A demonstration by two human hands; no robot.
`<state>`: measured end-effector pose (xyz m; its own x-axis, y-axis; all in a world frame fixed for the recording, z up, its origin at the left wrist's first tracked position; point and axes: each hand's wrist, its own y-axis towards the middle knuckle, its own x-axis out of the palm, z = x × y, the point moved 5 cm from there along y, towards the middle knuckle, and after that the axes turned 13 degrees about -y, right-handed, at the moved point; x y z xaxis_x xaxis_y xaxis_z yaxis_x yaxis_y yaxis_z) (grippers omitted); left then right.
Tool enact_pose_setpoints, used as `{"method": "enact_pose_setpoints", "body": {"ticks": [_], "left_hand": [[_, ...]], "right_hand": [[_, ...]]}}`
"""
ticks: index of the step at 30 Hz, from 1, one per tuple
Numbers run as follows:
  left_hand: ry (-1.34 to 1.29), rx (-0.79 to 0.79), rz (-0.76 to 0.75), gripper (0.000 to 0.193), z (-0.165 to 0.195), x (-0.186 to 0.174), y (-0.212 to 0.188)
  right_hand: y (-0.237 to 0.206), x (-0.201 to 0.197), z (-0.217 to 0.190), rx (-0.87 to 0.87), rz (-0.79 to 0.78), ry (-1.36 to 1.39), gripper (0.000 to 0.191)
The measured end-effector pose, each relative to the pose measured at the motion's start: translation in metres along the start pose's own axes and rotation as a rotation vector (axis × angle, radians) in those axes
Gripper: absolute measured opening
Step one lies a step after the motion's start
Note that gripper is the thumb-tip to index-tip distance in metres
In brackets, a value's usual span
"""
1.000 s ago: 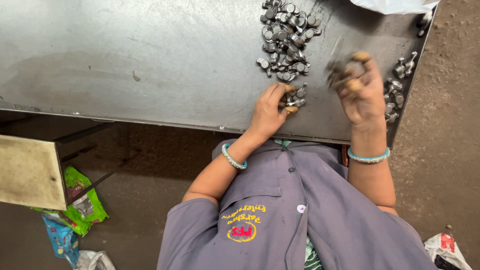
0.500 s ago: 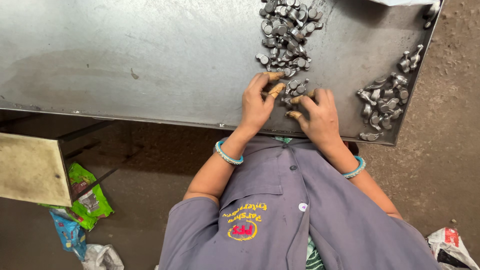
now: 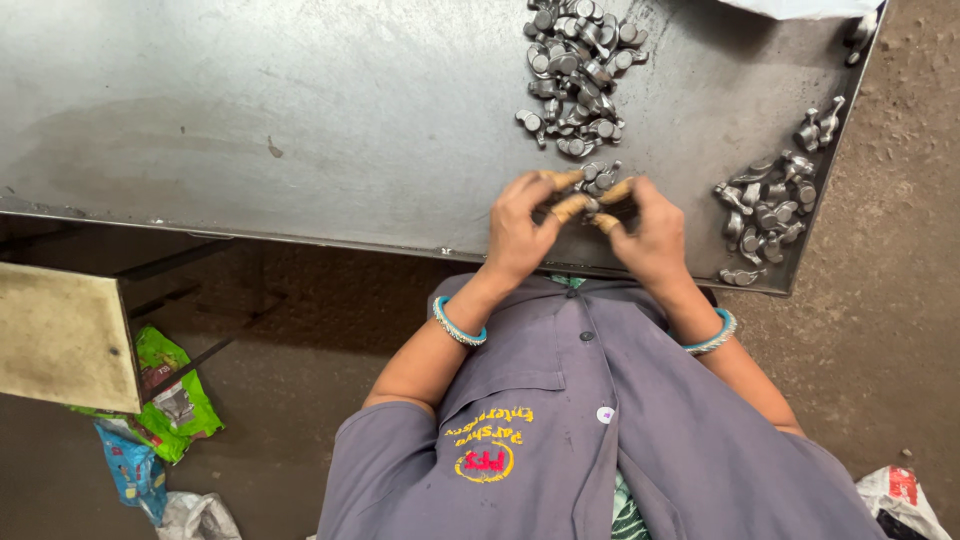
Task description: The person stands at a metal table sorting small metal castings. They pick up individual pieces from a pile, turn and inspect each one in their hands, and place accepted pieces into separate piles and into a white sack on the table, working through the heap piece by piece.
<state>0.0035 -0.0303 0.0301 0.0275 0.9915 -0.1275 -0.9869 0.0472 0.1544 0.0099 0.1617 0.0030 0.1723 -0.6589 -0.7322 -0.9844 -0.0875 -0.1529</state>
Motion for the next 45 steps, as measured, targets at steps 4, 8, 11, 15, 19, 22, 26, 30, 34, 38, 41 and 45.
{"method": "enact_pose_setpoints", "body": {"ticks": [4, 8, 11, 15, 19, 22, 26, 30, 34, 38, 41, 45], "left_hand": [[-0.155, -0.021, -0.059, 0.039, -0.002, 0.007, -0.007], [-0.474, -0.232, 0.025, 0.027, -0.030, 0.018, -0.009], [-0.847, -0.525, 0.051, 0.018, -0.060, 0.034, -0.013], [-1.038, -0.678, 0.041, 0.013, -0.080, 0.043, -0.023], [-1.068, -0.713, 0.016, 0.014, -0.087, 0.045, -0.028], [-0.876, -0.641, -0.024, 0.011, -0.077, 0.042, -0.027], [-0.053, -0.224, -0.004, 0.023, -0.042, 0.017, -0.014], [0.113, -0.095, 0.029, 0.026, -0.020, 0.007, -0.001], [0.178, -0.125, 0.032, 0.036, -0.013, 0.004, 0.004], [0.195, -0.160, 0.006, 0.045, -0.015, 0.004, 0.007], [0.245, -0.138, -0.006, 0.047, -0.015, 0.003, 0.007], [0.233, -0.114, -0.010, 0.047, -0.012, 0.004, 0.009]], "right_hand": [[0.004, 0.001, 0.015, 0.007, -0.092, 0.648, 0.029], [0.004, -0.003, 0.025, 0.084, -0.167, 0.857, 0.034], [0.004, -0.001, 0.029, 0.156, -0.201, 0.990, 0.032], [0.003, 0.006, 0.039, 0.156, -0.193, 1.073, 0.027], [0.003, 0.016, 0.050, 0.220, -0.226, 0.987, 0.018], [0.009, 0.012, 0.041, 0.184, -0.347, 0.904, 0.018], [0.027, -0.027, 0.029, 0.276, -0.378, 0.666, 0.025], [0.061, -0.077, 0.002, 0.086, 0.045, 1.200, 0.037], [0.057, -0.068, -0.026, -0.002, -0.059, 0.367, 0.042], [0.038, -0.025, -0.046, -0.022, -0.014, -0.394, 0.050], [0.030, -0.017, -0.054, -0.137, 0.205, -0.483, 0.047], [0.028, -0.018, -0.038, -0.156, 0.199, -0.390, 0.040]]}}
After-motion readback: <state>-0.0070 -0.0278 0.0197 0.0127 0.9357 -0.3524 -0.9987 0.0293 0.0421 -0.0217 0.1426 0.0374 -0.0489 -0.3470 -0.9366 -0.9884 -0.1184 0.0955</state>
